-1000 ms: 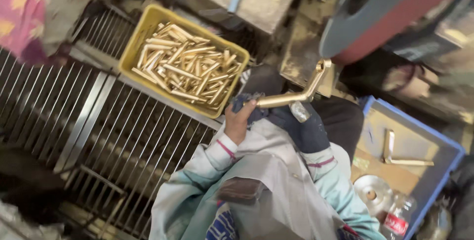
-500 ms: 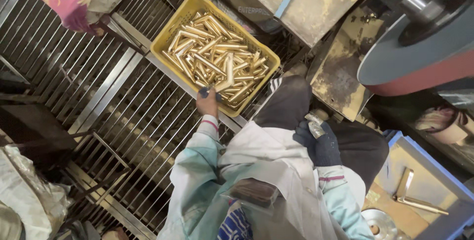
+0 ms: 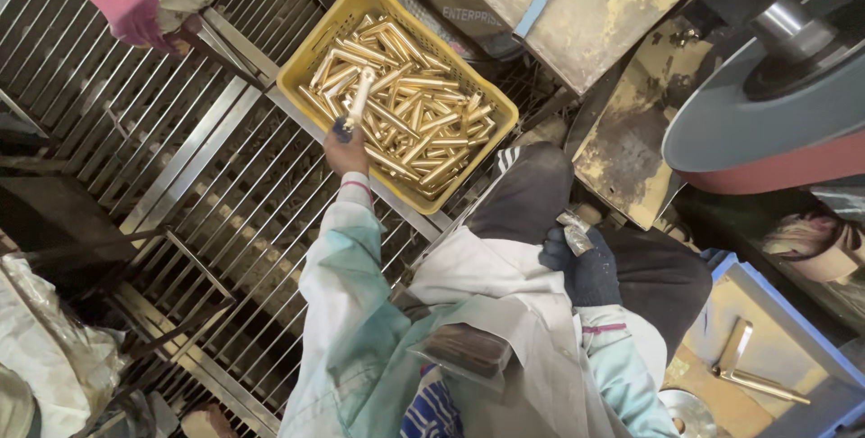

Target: The person sits on the floor and repeatedly picks up brass-colored metal parts from a yellow basket. They press the parts against a moving belt sander to smooth the edges, then place the finished parts into a blue bin.

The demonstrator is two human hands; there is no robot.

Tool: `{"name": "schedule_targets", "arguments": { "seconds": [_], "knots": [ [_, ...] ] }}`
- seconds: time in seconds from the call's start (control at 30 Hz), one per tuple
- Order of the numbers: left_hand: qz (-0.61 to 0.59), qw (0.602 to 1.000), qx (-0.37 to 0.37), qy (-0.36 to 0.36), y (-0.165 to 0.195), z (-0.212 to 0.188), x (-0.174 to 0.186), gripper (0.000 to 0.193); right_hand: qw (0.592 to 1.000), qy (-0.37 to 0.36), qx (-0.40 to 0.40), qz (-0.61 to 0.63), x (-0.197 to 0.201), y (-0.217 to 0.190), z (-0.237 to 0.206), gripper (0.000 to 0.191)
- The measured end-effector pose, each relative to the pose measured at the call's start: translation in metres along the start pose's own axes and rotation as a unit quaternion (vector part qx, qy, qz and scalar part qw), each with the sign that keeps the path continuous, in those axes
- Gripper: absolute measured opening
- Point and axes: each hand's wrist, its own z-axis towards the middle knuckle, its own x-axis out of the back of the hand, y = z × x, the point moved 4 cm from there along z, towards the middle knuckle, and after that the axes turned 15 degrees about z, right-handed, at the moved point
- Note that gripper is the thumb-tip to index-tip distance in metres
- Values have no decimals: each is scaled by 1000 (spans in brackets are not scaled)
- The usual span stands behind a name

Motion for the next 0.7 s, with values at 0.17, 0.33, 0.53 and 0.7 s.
{"name": "schedule_targets", "arguments": {
  "seconds": [0.17,0.33,0.53,0.7],
  "knots": [
    [107,948,0,-299,-8,-53,-44,45,997,-42,-17,56,2,2,3,26],
    [268,869,-141,-391,-20,-146,-60,49,1000,-4,-10,14,7,-1,1,26],
    [276,837,-250,-401,-18,-184,-50,46,1000,19,0,-15,6,-5,-2,29],
    [302,855,-156,-392,-11,-176,-39,51,999,28,14,-14,7,-8,-9,31]
  ]
}}
